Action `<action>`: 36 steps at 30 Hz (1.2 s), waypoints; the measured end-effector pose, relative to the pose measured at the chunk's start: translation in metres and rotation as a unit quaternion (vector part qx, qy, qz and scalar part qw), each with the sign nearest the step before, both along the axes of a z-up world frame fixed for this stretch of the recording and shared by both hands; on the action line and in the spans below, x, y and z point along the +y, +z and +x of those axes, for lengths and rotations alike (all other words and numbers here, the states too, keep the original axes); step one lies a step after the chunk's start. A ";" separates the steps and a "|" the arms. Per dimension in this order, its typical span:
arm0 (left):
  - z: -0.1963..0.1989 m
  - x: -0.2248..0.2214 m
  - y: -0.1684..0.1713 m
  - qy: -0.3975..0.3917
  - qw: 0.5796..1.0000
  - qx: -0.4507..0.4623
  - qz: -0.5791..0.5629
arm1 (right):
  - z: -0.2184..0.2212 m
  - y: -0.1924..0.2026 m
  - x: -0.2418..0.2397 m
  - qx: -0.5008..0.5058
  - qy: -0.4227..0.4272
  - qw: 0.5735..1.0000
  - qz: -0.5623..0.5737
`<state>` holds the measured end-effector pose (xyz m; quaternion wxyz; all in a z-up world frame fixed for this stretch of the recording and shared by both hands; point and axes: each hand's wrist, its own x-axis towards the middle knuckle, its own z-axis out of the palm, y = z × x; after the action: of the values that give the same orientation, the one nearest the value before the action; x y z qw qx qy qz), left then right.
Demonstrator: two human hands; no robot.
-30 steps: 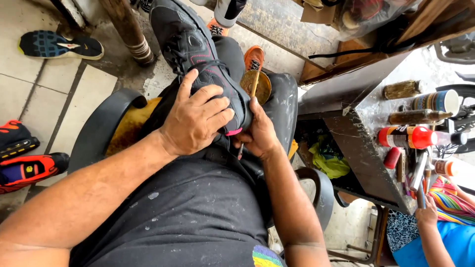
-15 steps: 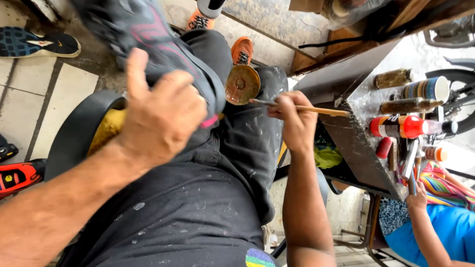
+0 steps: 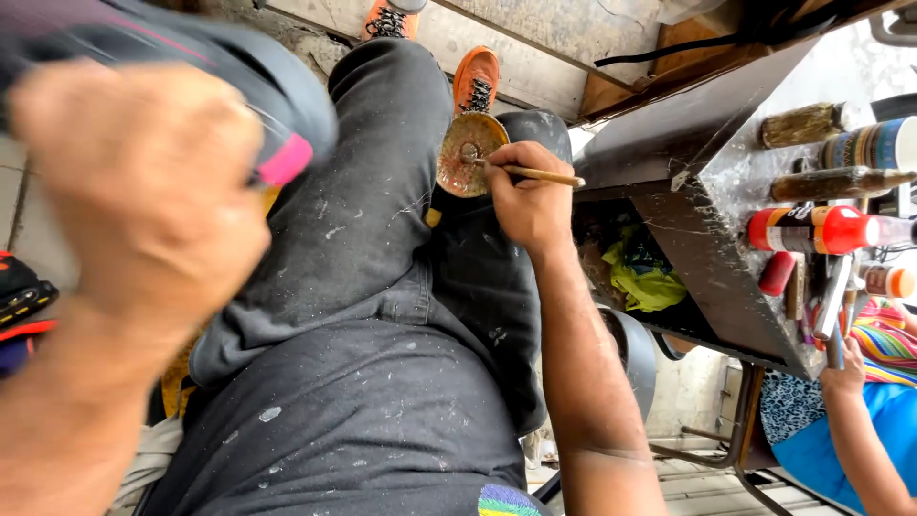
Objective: Applying adhesive to a shoe sole with a brush and manually pressing the components together for repair
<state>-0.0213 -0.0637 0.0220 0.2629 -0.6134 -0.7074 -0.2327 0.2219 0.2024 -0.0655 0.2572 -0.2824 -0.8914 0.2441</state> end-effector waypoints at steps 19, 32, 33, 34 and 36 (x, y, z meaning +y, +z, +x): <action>0.076 0.052 -0.074 -0.091 0.993 -0.049 0.052 | 0.011 0.053 -0.070 0.320 0.045 0.934 -0.154; 0.085 0.048 -0.073 -0.077 0.996 -0.020 0.044 | -0.033 0.076 -0.080 0.188 0.139 0.972 0.018; 0.086 0.050 -0.075 -0.078 0.996 -0.020 0.044 | -0.032 0.080 -0.079 0.188 0.137 0.972 0.018; 0.088 0.051 -0.078 -0.075 0.996 -0.019 0.045 | -0.031 0.085 -0.079 0.155 0.144 0.977 0.013; 0.089 0.052 -0.081 -0.073 0.996 -0.018 0.049 | -0.030 0.091 -0.077 0.122 0.150 0.981 0.011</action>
<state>0.0676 -0.0118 -0.0585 0.2622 -0.6457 -0.6532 -0.2961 0.1923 0.1254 0.0253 0.3276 -0.1106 -0.8882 0.3027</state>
